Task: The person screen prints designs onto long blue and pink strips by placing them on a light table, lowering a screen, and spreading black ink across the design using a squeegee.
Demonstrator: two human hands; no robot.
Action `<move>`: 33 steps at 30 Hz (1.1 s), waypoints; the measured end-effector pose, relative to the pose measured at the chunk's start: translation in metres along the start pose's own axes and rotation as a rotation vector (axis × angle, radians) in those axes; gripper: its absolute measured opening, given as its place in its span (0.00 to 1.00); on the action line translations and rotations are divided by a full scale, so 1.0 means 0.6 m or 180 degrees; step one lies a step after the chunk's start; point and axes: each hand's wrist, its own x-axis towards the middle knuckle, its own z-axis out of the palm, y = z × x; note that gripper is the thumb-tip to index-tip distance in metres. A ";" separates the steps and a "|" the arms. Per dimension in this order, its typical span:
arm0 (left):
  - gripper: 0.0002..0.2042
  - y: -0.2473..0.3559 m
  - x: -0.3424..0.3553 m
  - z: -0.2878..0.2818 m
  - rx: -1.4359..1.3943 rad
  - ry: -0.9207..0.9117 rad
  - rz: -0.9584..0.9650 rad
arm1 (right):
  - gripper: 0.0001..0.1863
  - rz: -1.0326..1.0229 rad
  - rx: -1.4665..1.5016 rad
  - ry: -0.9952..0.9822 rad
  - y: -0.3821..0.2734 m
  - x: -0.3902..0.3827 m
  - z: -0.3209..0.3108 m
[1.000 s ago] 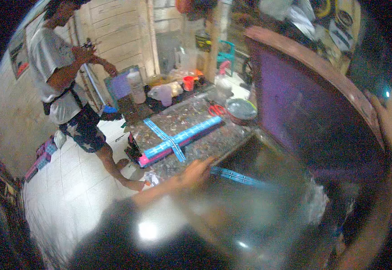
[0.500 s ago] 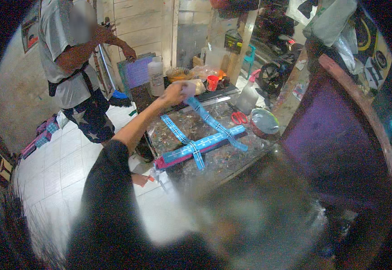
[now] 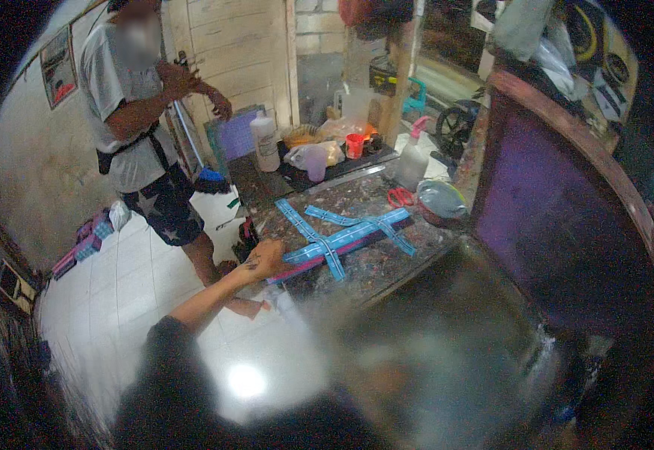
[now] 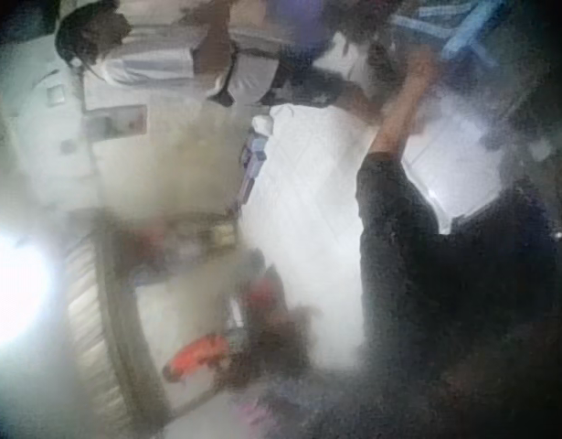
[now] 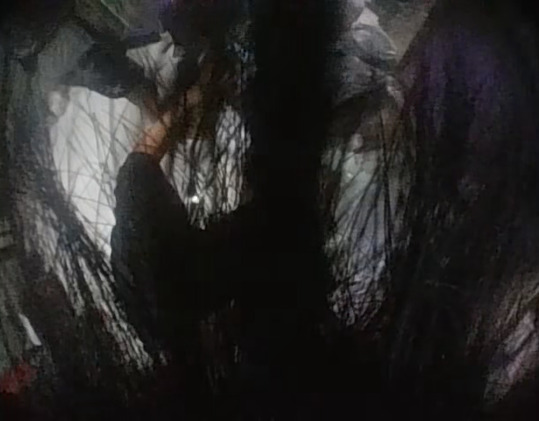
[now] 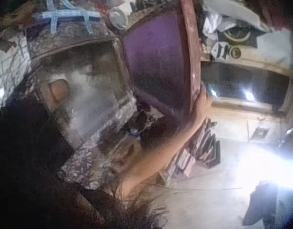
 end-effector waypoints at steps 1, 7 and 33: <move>0.20 0.005 -0.003 -0.010 0.0029 0.0075 0.0028 | 0.27 -0.0167 0.0071 0.0112 -0.005 -0.006 0.003; 0.24 0.015 0.028 -0.028 -0.0173 0.0389 0.0182 | 0.21 0.0229 -0.0783 0.0097 0.039 0.000 0.010; 0.11 0.307 -0.501 0.248 -0.6504 -0.3149 -0.2645 | 0.22 -0.0061 -0.1506 0.0031 0.114 0.016 0.024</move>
